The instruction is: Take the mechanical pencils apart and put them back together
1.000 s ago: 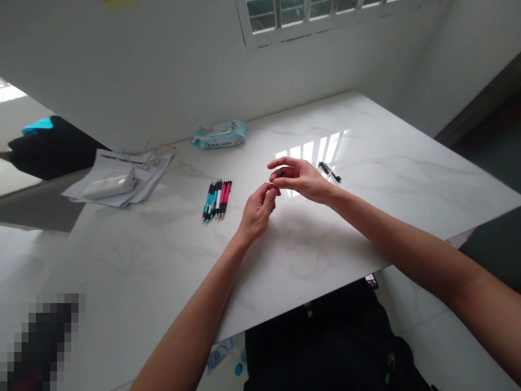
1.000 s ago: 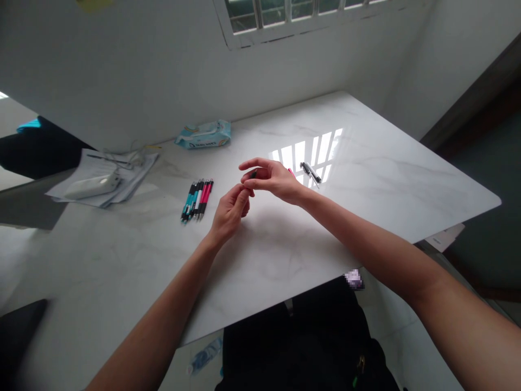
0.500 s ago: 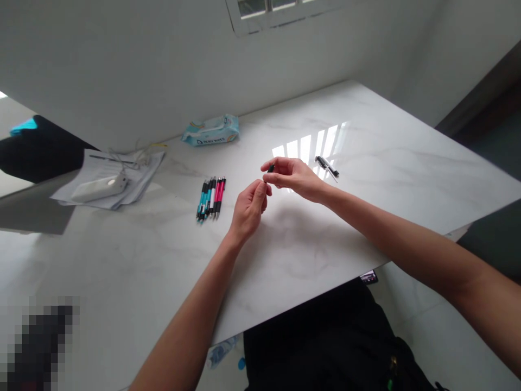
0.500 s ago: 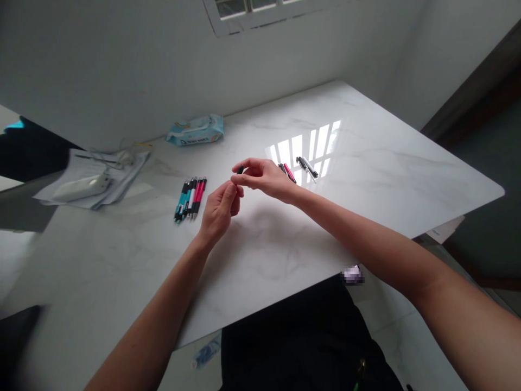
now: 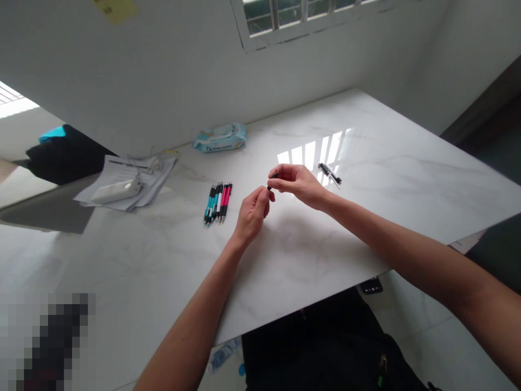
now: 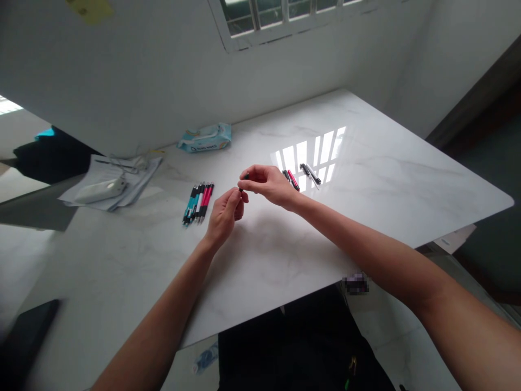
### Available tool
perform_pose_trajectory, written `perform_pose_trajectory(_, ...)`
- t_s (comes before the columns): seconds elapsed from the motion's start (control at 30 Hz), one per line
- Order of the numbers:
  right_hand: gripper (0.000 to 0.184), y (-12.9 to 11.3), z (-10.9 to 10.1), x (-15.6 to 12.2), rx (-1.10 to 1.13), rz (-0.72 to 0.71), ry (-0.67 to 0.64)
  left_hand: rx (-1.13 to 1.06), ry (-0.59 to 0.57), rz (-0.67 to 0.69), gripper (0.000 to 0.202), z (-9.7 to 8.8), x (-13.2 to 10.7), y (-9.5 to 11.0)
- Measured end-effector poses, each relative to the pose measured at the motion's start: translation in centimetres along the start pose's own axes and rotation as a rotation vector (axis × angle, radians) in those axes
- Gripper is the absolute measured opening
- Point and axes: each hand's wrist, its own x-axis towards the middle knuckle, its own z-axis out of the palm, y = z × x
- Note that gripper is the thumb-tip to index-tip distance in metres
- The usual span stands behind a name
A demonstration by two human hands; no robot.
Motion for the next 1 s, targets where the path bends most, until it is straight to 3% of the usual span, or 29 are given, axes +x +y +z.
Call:
perform_pose_trajectory(0.2,0.046,0.0,-0.3,0.0,-0.011,0.037,0.005,-0.154,0.001,-0.089,0.038,0.8,-0.4,0.3)
perform_pose_trajectory(0.33,0.047,0.1,-0.4,0.0,-0.036,0.024,0.041,-0.162,0.012,-0.050,0.029,1.2,-0.4,0.2)
perform_pose_trajectory(0.53,0.057,0.0,-0.9,0.0,0.041,0.014,-0.015,-0.055,0.038,0.046,0.034,1.0,0.1,0.5)
perform_pose_trajectory(0.83,0.058,0.3,-1.3,0.1,0.058,0.024,-0.058,-0.151,0.049,0.039,0.039,1.1,0.0,0.8)
perform_pose_trajectory(1.0,0.057,0.3,-1.2,0.2,0.032,0.005,-0.015,-0.122,0.056,0.045,0.038,1.0,-0.2,0.9)
